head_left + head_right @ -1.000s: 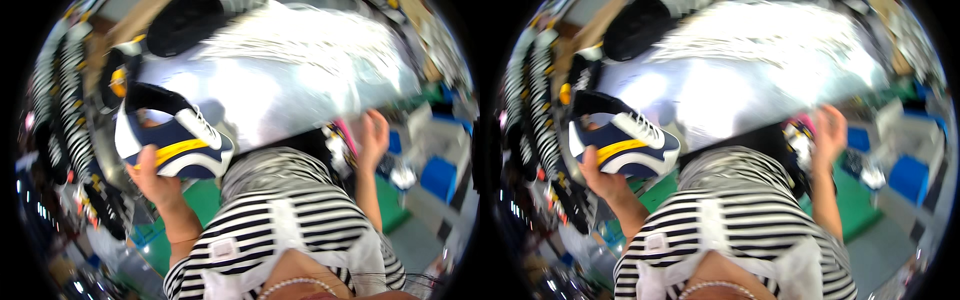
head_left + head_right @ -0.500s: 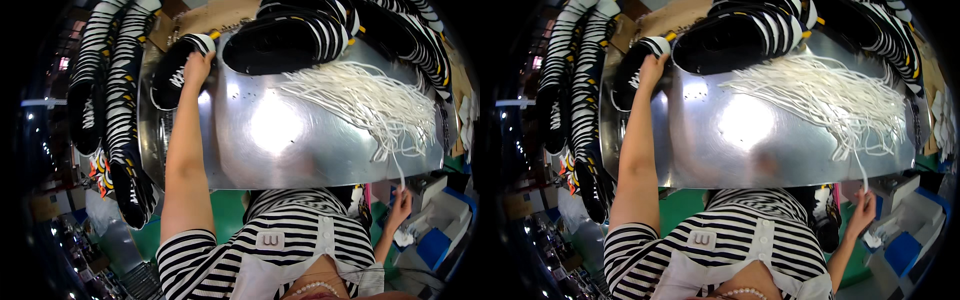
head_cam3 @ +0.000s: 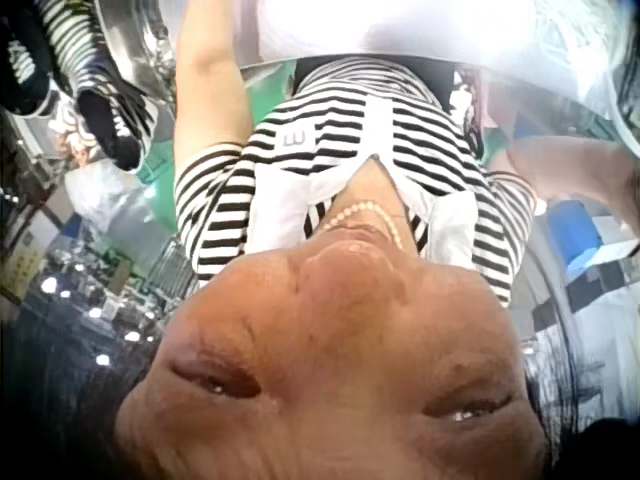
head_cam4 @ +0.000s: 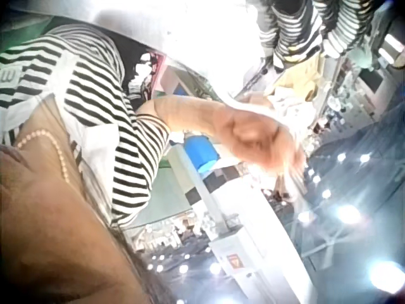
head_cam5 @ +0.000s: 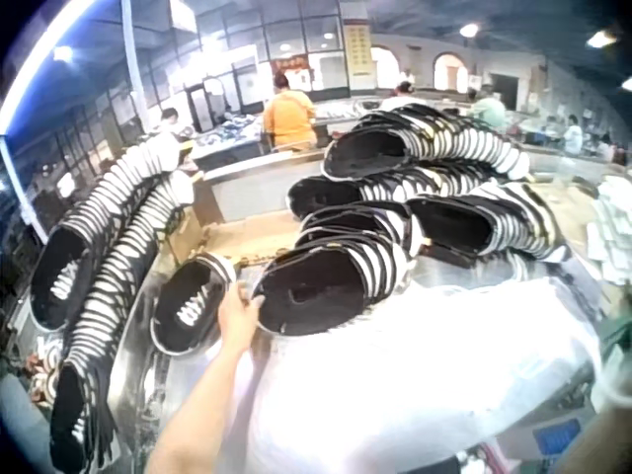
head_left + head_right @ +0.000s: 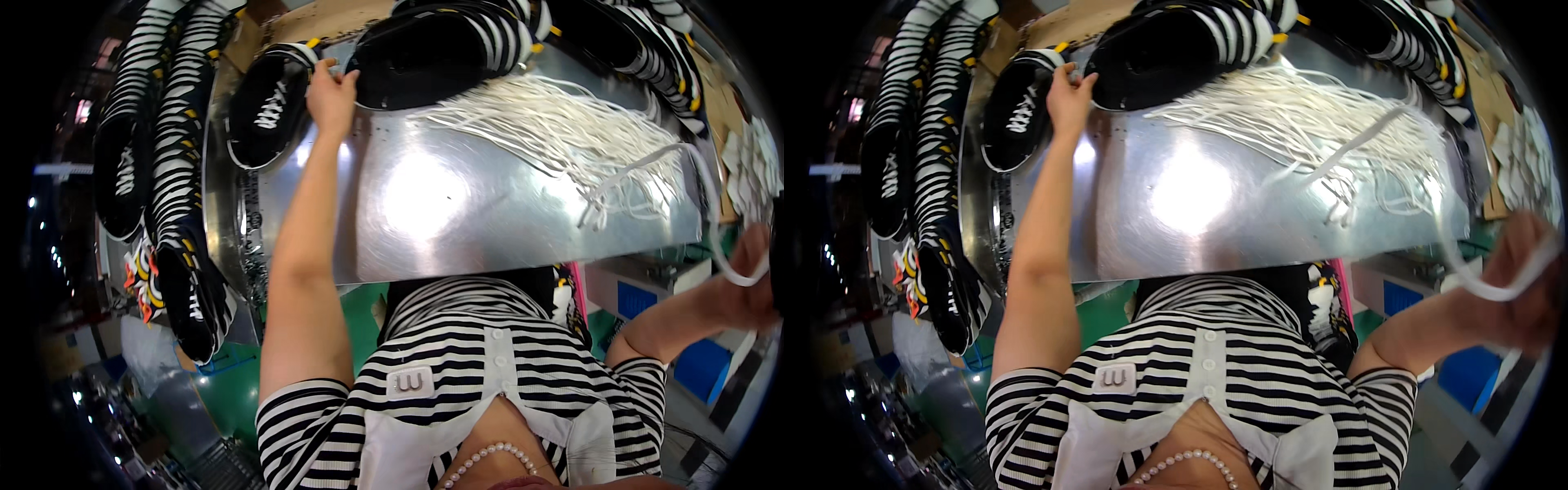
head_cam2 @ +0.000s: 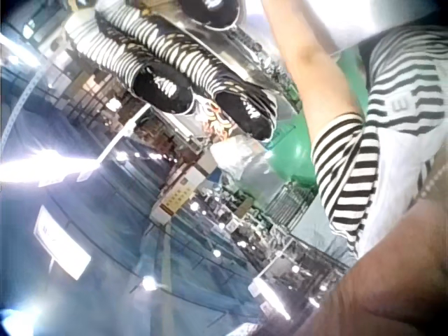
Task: The person laces a blue and white sneaker by threading a white shoelace through the eyelets. They pull the lace tight and adjust the loops to secure the fit.
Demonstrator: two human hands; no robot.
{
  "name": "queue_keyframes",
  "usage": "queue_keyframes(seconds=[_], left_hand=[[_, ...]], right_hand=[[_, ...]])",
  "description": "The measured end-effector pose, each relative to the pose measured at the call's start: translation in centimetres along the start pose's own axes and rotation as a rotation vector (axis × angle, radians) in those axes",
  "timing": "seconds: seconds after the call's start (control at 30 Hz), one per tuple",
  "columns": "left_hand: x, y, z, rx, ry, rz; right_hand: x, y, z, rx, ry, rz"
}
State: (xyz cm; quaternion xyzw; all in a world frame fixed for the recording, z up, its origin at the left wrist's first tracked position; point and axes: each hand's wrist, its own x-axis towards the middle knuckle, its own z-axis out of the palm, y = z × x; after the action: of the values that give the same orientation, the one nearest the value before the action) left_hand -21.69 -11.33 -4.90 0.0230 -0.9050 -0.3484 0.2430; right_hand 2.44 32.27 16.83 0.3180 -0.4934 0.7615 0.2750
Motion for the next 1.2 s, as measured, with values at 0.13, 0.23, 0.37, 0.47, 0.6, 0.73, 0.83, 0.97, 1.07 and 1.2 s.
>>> queue_keyframes(seconds=[0.13,0.23,0.37,0.47,0.6,0.73,0.83,0.97,1.07,1.2], left_hand=[[0.5,-3.2,-0.8,-0.141,-0.006,0.058],[-1.3,3.6,-4.9,-0.554,0.222,0.135],[-9.5,14.7,-11.8,0.058,0.369,0.781],[-18.7,17.3,-7.9,0.055,-0.104,0.648],[-21.6,16.3,-2.2,-0.115,-0.358,0.421],[-16.9,10.6,-10.5,0.162,-0.092,0.472],[-12.6,9.3,-12.3,0.461,-0.345,0.469],[-9.3,8.3,-11.6,0.244,-0.954,-0.078],[-8.8,9.7,-10.6,-0.100,-1.289,-0.716],[-11.9,8.9,-7.4,-0.916,-1.113,-0.923]], right_hand=[[-4.9,2.7,0.9,-0.676,0.287,0.282],[-7.2,0.5,-0.2,-0.511,0.043,0.407],[-7.9,0.1,0.4,-0.259,0.086,0.395],[-9.4,5.7,4.9,-0.115,0.115,0.843],[-13.2,12.6,7.7,0.054,0.165,1.187],[-12.8,15.0,9.3,0.093,0.141,1.205],[-13.4,18.8,10.5,0.204,0.133,1.193],[-13.5,21.9,11.4,0.054,0.128,1.211],[-13.5,22.1,11.5,0.002,0.109,1.225],[-13.4,22.3,11.6,-0.051,0.171,1.063]])
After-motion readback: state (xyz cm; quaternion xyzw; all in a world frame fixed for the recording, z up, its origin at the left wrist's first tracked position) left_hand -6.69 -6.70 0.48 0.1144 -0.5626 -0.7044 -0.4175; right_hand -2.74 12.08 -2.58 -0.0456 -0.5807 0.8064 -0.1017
